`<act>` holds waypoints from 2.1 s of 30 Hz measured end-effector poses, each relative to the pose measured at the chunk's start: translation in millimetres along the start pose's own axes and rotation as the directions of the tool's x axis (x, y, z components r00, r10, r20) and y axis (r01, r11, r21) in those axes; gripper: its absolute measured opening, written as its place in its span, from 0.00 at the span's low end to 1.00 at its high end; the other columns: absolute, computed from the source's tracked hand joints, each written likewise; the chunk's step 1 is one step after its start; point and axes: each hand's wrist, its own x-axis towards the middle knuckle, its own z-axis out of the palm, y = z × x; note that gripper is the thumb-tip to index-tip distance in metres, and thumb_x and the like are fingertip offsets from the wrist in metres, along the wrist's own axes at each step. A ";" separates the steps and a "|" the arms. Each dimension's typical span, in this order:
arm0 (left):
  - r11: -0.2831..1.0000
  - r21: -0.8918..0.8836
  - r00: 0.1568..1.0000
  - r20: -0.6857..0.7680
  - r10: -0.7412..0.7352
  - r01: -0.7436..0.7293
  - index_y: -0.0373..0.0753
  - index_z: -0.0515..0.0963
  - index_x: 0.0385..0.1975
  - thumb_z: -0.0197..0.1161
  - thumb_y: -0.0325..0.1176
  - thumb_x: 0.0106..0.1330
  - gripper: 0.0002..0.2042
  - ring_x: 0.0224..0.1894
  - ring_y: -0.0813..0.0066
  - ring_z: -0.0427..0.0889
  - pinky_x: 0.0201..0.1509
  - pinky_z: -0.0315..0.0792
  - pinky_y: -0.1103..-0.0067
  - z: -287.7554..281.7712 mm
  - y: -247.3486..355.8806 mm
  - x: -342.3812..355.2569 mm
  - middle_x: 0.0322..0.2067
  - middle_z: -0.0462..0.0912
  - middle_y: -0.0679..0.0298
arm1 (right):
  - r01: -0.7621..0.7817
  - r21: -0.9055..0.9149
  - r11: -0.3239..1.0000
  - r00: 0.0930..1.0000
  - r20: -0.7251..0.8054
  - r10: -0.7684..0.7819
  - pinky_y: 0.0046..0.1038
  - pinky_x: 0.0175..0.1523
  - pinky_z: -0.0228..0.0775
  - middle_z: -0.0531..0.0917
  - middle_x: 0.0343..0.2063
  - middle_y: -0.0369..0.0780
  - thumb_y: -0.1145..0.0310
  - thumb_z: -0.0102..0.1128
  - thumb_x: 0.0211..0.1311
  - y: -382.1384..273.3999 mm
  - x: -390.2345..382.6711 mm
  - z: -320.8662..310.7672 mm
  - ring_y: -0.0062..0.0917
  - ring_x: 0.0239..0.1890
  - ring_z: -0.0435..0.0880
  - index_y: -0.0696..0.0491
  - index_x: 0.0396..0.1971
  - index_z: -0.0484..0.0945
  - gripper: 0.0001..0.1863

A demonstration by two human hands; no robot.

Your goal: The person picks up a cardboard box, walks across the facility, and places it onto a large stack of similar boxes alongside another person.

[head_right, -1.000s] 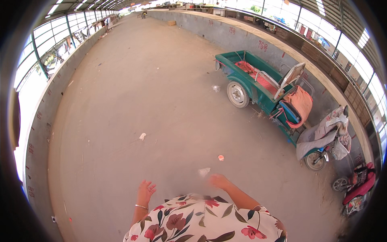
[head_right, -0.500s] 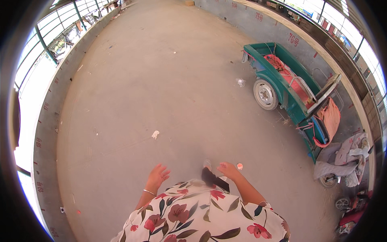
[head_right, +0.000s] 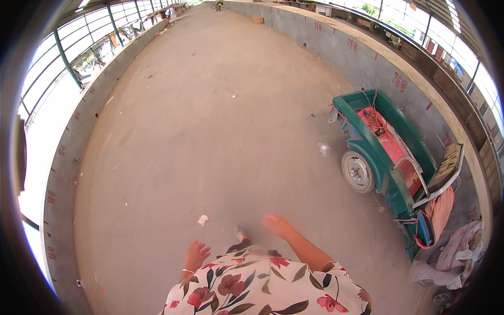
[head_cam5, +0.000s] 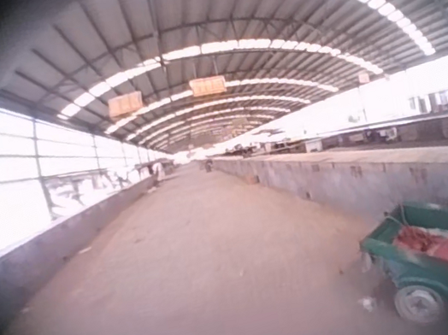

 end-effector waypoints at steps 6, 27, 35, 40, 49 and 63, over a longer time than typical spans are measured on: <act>1.000 -0.005 1.000 -0.024 0.000 0.000 0.40 0.50 0.55 0.48 0.33 0.58 0.25 0.39 0.58 0.72 0.37 0.69 0.69 32.3 48.3 109.4 0.45 0.64 0.55 | -0.076 -0.074 0.994 0.997 -0.039 0.073 0.23 0.32 0.69 0.75 0.32 0.39 0.60 0.51 0.51 -18.8 47.4 -29.8 0.22 0.32 0.74 0.59 0.44 0.67 0.22; 0.849 0.487 0.882 0.467 -0.057 -0.203 0.37 0.51 0.56 0.50 0.36 0.58 0.26 0.40 0.69 0.72 0.37 0.68 0.76 296.7 216.8 328.0 0.46 0.64 0.58 | 0.008 0.209 0.978 0.904 -0.419 0.082 0.21 0.28 0.69 0.75 0.28 0.39 0.64 0.51 0.50 -122.5 247.9 -182.4 0.22 0.28 0.76 0.59 0.37 0.70 0.16; 0.936 0.325 0.990 0.078 0.115 -0.134 0.38 0.55 0.54 0.50 0.37 0.57 0.25 0.38 0.70 0.73 0.34 0.70 0.79 322.0 261.4 366.7 0.37 0.70 0.62 | 0.087 0.051 0.995 0.948 -0.310 -0.067 0.22 0.30 0.69 0.76 0.28 0.39 0.64 0.51 0.50 -221.6 360.3 -258.4 0.22 0.29 0.75 0.59 0.38 0.70 0.17; 0.932 0.356 0.998 0.033 0.058 -0.066 0.36 0.55 0.53 0.49 0.36 0.58 0.23 0.37 0.70 0.74 0.32 0.71 0.79 363.3 269.4 388.6 0.36 0.71 0.61 | 0.057 0.088 0.995 0.983 -0.177 -0.040 0.23 0.32 0.69 0.75 0.31 0.40 0.64 0.51 0.51 -230.7 407.5 -279.6 0.22 0.31 0.75 0.59 0.42 0.68 0.19; 0.938 0.338 0.997 0.040 0.065 -0.074 0.39 0.65 0.43 0.46 0.32 0.59 0.12 0.35 0.68 0.75 0.32 0.71 0.76 420.9 305.0 517.6 0.33 0.72 0.62 | -0.131 0.066 0.989 0.974 -0.179 0.141 0.24 0.37 0.69 0.74 0.35 0.42 0.62 0.50 0.52 -285.7 444.0 -318.4 0.24 0.35 0.75 0.61 0.42 0.67 0.21; 0.806 0.474 0.779 0.626 -0.027 -0.354 0.32 0.53 0.54 0.51 0.36 0.57 0.27 0.39 0.68 0.73 0.37 0.70 0.77 562.5 382.4 687.5 0.41 0.67 0.56 | -0.143 0.206 0.968 0.936 -0.290 0.200 0.22 0.35 0.68 0.74 0.31 0.39 0.61 0.52 0.52 -360.4 559.2 -363.2 0.23 0.33 0.74 0.60 0.40 0.69 0.20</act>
